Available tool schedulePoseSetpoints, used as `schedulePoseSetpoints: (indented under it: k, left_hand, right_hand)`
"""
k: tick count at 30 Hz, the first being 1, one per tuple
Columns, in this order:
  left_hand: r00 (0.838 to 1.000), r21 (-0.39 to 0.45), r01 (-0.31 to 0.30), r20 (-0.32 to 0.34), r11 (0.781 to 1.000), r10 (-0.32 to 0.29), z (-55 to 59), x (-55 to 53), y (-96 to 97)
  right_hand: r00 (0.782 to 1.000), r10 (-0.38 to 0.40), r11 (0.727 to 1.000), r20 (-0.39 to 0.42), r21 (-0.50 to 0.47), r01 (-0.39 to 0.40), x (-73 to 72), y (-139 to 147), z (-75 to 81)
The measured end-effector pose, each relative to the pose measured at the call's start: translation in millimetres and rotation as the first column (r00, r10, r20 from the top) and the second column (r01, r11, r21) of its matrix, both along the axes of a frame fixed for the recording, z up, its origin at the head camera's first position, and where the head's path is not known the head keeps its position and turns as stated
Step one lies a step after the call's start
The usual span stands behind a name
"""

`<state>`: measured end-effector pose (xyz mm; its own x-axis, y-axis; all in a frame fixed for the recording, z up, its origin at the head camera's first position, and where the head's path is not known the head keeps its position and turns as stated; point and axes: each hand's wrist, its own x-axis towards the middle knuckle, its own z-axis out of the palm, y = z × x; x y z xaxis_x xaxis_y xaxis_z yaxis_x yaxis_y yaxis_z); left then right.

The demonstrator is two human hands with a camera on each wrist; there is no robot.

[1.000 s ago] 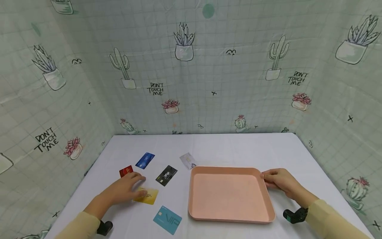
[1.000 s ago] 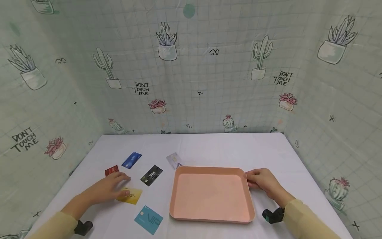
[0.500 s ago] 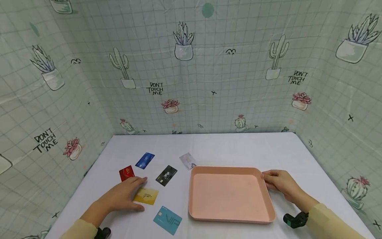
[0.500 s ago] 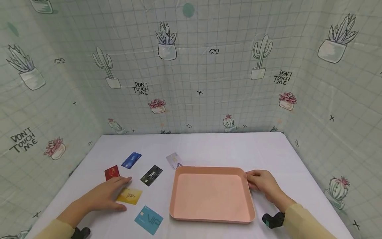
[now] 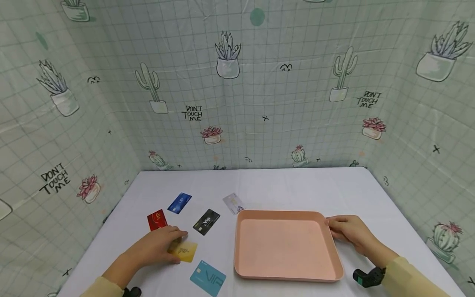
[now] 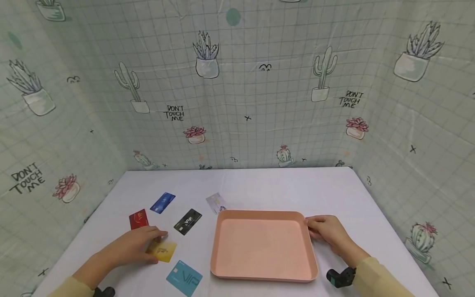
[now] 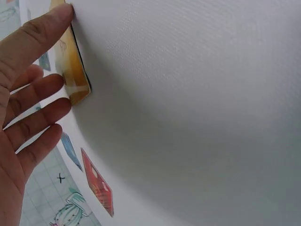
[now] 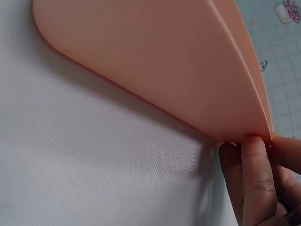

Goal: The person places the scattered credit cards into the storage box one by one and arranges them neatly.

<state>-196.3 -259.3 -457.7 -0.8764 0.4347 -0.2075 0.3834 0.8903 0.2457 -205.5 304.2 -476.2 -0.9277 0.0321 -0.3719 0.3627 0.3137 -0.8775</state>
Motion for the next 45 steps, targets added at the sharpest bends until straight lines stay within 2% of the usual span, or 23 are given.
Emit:
schedulePoseSetpoints:
  k: [6,12,15,19,23,38,42,45]
  left_hand:
    - [1.0,-0.039,-0.014,-0.003,0.999,0.014,7.7,-0.9,5.6]
    - [1.0,-0.034,-0.02,0.014,0.999,0.02,6.0,0.3,5.1]
    - [1.0,-0.038,0.0,0.009,0.999,0.0,3.1,1.2,4.4]
    - [0.999,-0.067,0.034,-0.031,0.997,-0.036,-0.3,1.4,5.0]
    - [0.998,-0.085,0.045,-0.044,0.995,-0.049,-0.6,0.5,6.4]
    - [1.0,-0.068,0.017,-0.013,0.998,-0.018,3.4,-1.3,11.5]
    - [1.0,-0.053,0.022,0.001,0.998,-0.022,5.5,-1.7,12.5]
    - [0.999,-0.049,0.048,-0.008,0.998,-0.049,7.5,-2.4,13.6]
  right_hand:
    - [1.0,-0.014,1.0,0.012,0.004,0.014,-0.6,-3,0.9]
    - [1.0,-0.01,1.0,0.003,0.017,0.01,-2.3,-3,0.8]
    - [1.0,-0.007,1.0,0.0,0.02,0.007,-3.1,-3,-0.5]
    - [1.0,-0.007,1.0,0.006,0.007,0.007,-2.2,-1,-2.5]
    - [1.0,-0.003,1.0,0.019,0.003,0.003,-1.4,0,-3.9]
    - [1.0,0.012,0.999,-0.007,-0.035,-0.013,0.7,-1,-4.1]
    - [1.0,0.021,0.999,-0.015,-0.032,-0.022,2.0,-2,-2.3]
    - [0.999,0.026,1.0,-0.018,-0.011,-0.027,1.4,-2,-2.2]
